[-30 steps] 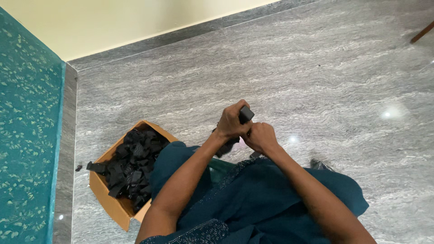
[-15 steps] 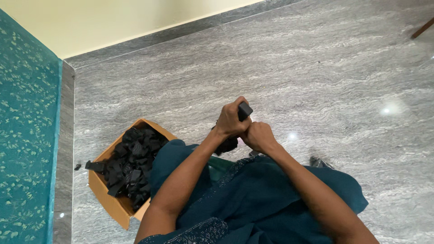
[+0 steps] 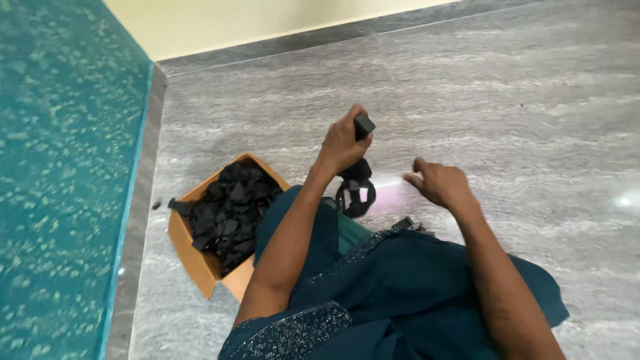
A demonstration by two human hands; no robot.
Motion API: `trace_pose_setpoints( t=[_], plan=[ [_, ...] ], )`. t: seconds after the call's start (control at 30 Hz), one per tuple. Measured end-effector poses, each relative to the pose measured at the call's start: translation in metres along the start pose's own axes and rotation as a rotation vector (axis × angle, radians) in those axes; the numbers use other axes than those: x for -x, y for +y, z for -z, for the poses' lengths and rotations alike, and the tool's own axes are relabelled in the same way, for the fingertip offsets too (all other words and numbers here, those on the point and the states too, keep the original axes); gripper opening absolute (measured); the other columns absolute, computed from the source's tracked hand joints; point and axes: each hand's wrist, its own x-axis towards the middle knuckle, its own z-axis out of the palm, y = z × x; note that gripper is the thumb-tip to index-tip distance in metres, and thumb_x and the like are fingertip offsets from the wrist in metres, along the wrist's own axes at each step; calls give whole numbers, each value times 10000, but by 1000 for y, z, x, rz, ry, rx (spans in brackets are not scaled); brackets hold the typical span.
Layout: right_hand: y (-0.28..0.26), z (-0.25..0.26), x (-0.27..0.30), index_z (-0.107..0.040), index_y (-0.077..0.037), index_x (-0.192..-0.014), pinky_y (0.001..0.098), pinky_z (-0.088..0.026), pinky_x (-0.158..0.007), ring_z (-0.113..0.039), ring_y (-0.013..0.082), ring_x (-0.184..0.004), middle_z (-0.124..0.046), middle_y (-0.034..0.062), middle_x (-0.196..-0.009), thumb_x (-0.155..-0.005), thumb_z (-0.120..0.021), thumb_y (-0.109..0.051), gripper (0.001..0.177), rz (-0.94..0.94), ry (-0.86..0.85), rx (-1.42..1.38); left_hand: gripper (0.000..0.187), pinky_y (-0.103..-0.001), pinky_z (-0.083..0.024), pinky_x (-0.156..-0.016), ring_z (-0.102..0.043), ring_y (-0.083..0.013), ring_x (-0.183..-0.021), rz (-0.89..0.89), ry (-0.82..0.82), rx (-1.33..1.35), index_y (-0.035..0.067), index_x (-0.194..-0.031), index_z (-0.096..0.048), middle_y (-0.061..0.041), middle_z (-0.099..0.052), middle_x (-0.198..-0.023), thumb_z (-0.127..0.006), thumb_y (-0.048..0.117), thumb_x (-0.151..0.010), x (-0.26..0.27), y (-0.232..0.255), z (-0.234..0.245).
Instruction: The person sits on the floor and repeatedly picks up black strap components from a cardboard box. They connect the straps to plastic buckles, fold them, and place them on the floor. The person continues this process of picking, connecting, and placing the straps throughout the video.
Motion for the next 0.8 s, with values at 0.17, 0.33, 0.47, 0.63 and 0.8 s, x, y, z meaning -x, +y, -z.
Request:
trace_pose_setpoints(
  t=[0.17,0.33,0.47,0.63,0.8],
  plan=[
    [33,12,-6,-656,-258,-1309,489,-583,-918,-722,324,-1113,-766,106,-1189,-1002,-502,-608,490,-145,-228,127,373,-427,-545,-722,-677,-295,-810,337,228,92,99,-1108,-511,-133,-638,-866,-759,85,-830,6,-57,49],
    [41,16,-7,-697,-271,-1303,488,-585,-932,-741,320,-1111,-786,98,-1174,-1015,-521,-585,461,-150,-166,21,336,-324,-565,-793,-663,-151,-900,356,453,368,75,-1037,-528,-37,-618,-928,-766,-32,-824,82,-136,103],
    [45,0,-19,-696,-263,-1326,496,-595,-948,-735,310,-1140,-783,107,-1194,-1028,-522,-552,451,-211,-205,103,342,-282,-541,-838,-634,-123,-917,403,612,462,84,-1029,-562,-19,-638,-956,-750,-103,-813,181,-168,147],
    [55,-22,-24,-678,-239,-1370,498,-592,-970,-734,306,-1157,-787,130,-1193,-1042,-523,-520,459,-226,-226,184,303,-305,-536,-883,-651,-167,-919,477,826,374,46,-1044,-591,-53,-666,-922,-742,-126,-845,260,-163,176],
    [45,-21,-17,-638,-260,-1404,510,-581,-988,-706,302,-1196,-755,97,-1254,-1038,-514,-519,465,-236,-293,173,326,-322,-566,-907,-684,-175,-925,480,918,496,58,-1070,-558,-47,-658,-909,-733,-112,-855,271,-153,175]
  ],
)
